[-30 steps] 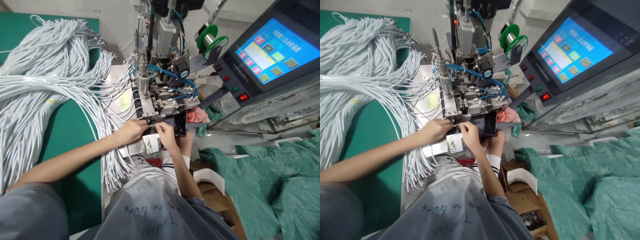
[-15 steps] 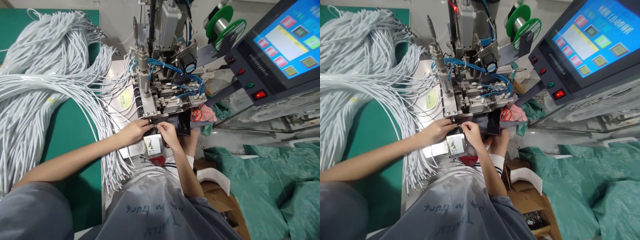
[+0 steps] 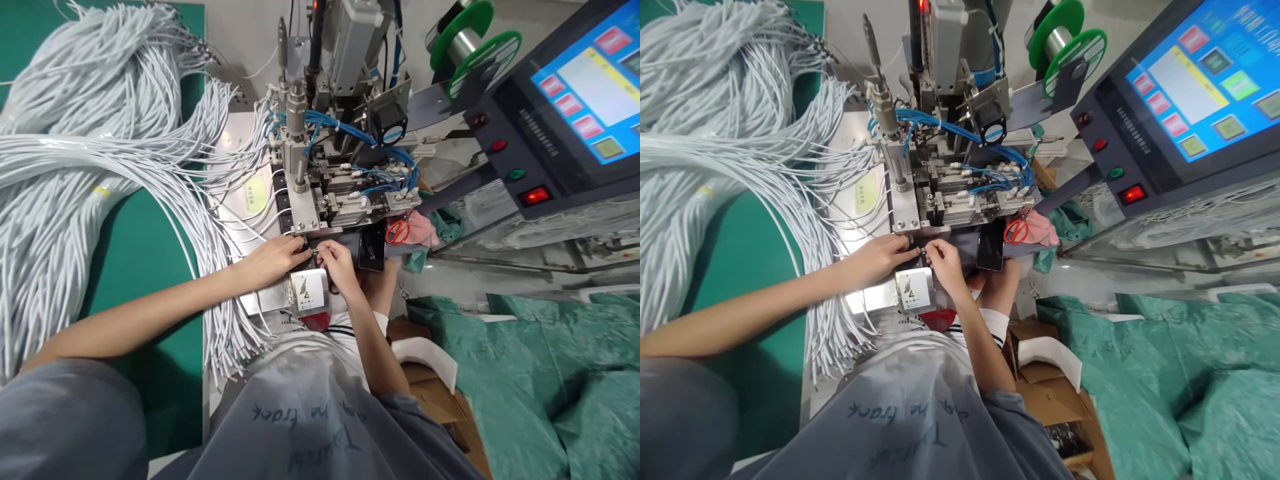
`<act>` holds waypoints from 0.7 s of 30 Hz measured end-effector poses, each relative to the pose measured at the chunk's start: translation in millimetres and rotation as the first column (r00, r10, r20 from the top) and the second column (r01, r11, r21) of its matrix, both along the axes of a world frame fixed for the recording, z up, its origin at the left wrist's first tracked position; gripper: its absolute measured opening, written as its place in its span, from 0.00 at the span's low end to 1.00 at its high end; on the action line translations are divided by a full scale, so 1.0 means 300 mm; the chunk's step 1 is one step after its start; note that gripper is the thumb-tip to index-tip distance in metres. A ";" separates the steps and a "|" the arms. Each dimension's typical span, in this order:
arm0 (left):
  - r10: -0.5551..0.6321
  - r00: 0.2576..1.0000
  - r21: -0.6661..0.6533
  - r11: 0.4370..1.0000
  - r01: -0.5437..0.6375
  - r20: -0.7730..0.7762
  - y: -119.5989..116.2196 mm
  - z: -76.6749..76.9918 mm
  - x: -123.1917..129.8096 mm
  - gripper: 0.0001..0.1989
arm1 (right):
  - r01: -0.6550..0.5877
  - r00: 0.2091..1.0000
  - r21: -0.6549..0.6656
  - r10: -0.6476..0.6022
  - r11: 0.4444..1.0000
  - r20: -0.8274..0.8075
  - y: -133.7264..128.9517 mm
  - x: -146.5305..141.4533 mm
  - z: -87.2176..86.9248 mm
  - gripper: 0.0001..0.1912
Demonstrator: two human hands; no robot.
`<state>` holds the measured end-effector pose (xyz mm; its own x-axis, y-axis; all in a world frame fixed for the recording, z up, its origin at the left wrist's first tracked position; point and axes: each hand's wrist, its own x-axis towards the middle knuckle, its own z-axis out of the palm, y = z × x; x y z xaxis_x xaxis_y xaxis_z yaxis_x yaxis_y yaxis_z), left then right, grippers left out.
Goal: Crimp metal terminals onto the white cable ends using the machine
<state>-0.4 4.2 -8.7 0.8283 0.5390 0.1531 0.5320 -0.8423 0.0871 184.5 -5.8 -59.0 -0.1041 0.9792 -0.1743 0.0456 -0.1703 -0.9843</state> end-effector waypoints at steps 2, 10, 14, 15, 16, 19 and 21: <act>0.001 1.000 0.001 1.000 -0.001 -0.018 -0.002 0.001 0.001 0.18 | -0.012 1.000 0.003 0.012 1.000 0.000 0.003 -0.004 -0.005 0.11; 0.029 0.995 0.017 0.999 -0.027 -0.095 -0.030 0.052 -0.001 0.12 | -0.077 0.991 0.090 0.066 0.993 0.118 0.020 -0.007 -0.034 0.17; 0.134 0.981 0.017 0.991 -0.133 -0.136 -0.041 0.067 -0.019 0.08 | -0.075 0.986 0.114 0.057 0.991 0.154 0.022 -0.006 -0.037 0.18; 0.145 0.979 0.012 0.989 -0.145 -0.140 -0.041 0.068 -0.024 0.09 | -0.075 0.985 0.118 0.055 0.990 0.164 0.021 -0.007 -0.037 0.18; 0.147 0.979 0.006 0.989 -0.148 -0.144 -0.041 0.068 -0.028 0.08 | -0.073 0.983 0.122 0.051 0.990 0.174 0.020 -0.009 -0.036 0.18; 0.132 0.977 -0.011 0.991 -0.136 -0.164 -0.039 0.071 -0.036 0.07 | -0.065 0.978 0.135 0.036 0.989 0.205 0.022 -0.012 -0.032 0.17; 0.133 0.976 -0.018 0.990 -0.138 -0.171 -0.042 0.074 -0.036 0.07 | -0.050 0.976 0.144 0.017 0.988 0.218 0.026 -0.008 -0.025 0.16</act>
<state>-11.3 -8.4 13.5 0.7597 0.6503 0.0001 0.6502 -0.7597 0.0101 182.2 2.1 -66.6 -0.1134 0.9923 -0.0496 0.2622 -0.0182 -0.9648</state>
